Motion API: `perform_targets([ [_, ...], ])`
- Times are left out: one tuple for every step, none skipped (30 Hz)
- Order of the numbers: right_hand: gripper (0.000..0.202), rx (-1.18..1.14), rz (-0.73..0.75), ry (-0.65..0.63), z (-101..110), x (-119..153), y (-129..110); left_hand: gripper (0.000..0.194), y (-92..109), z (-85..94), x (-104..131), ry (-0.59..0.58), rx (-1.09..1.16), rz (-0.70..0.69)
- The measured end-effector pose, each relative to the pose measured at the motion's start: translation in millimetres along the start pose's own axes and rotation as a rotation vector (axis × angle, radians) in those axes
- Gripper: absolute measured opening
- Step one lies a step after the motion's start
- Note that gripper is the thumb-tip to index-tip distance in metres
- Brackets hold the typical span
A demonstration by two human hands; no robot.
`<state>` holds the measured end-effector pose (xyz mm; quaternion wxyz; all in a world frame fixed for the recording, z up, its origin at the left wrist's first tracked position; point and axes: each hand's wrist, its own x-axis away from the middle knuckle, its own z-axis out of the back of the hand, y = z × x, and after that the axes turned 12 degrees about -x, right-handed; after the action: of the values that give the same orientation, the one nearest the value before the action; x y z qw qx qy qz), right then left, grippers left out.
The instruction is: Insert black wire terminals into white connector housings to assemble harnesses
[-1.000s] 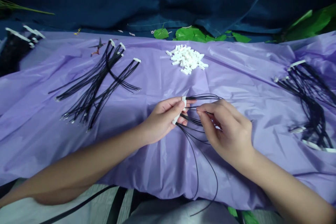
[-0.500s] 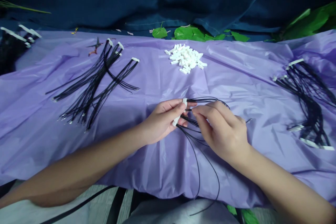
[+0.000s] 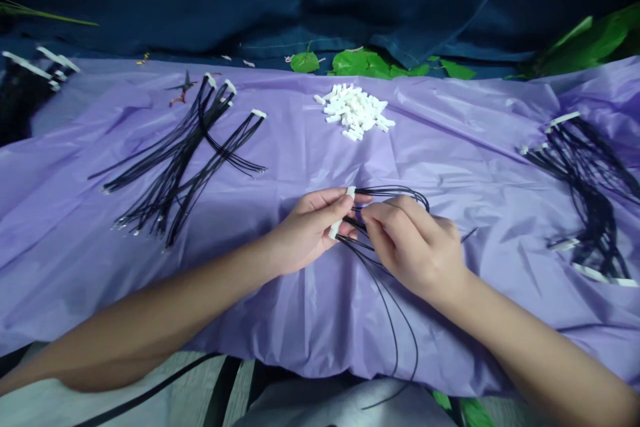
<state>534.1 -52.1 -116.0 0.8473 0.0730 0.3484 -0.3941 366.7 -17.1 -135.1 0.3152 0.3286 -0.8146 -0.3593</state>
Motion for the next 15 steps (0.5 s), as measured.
perform_targets([
  [0.014, 0.003, 0.0, -0.005, -0.2, -0.5, -0.3, 0.023, 0.0, 0.2, -0.1, -0.001, -0.002, 0.0],
  [0.013, 0.003, 0.002, -0.012, -0.5, -0.9, -0.6, 0.023, 0.1, 0.2, -0.2, -0.001, -0.003, 0.0],
  [0.013, 0.002, 0.004, -0.018, -0.7, -1.1, -0.8, 0.023, 0.3, 0.2, -0.2, -0.002, -0.004, -0.001],
  [0.014, 0.0, 0.007, -0.025, -1.0, -1.1, -0.9, 0.024, 0.6, 0.2, -0.2, -0.004, -0.006, -0.001],
  [0.014, 0.001, 0.011, -0.025, -1.2, -1.1, -1.1, 0.023, 1.0, 0.0, -0.1, -0.007, -0.008, 0.001],
  [0.014, 0.001, 0.015, -0.026, -1.5, -1.1, -1.3, 0.023, 1.4, -0.3, 0.0, -0.009, -0.009, 0.002],
  [0.014, 0.001, 0.018, -0.025, -1.8, -1.0, -1.5, 0.022, 1.7, -0.6, 0.1, -0.011, -0.011, 0.001],
  [0.014, -0.001, 0.022, -0.028, -2.0, -0.9, -1.6, 0.021, 2.1, -1.0, 0.2, -0.012, -0.012, -0.001],
  [0.014, -0.003, 0.026, -0.031, -2.0, -0.9, -1.6, 0.021, 2.4, -1.3, 0.3, -0.012, -0.015, -0.001],
  [0.014, -0.005, 0.029, -0.036, -1.8, -0.9, -1.5, 0.021, 2.5, -1.5, 0.2, -0.01, -0.018, -0.003],
  [0.014, -0.006, 0.03, -0.039, -1.4, -1.0, -1.1, 0.021, 2.6, -1.6, 0.1, -0.008, -0.02, -0.006],
  [0.014, -0.002, 0.028, -0.043, -0.5, -1.1, -0.5, 0.022, 2.6, -1.5, -0.2, -0.004, -0.023, -0.011],
  [0.015, 0.003, 0.025, -0.044, 0.8, -1.1, 0.4, 0.022, 2.5, -1.4, -0.6, 0.002, -0.028, -0.014],
  [0.015, 0.006, 0.021, -0.05, 2.5, -1.2, 1.6, 0.022, 2.5, -1.1, -1.0, 0.008, -0.032, -0.019],
  [0.016, 0.002, 0.019, -0.055, 4.6, -1.1, 2.9, 0.023, 2.4, -0.8, -1.5, 0.014, -0.037, -0.024],
])
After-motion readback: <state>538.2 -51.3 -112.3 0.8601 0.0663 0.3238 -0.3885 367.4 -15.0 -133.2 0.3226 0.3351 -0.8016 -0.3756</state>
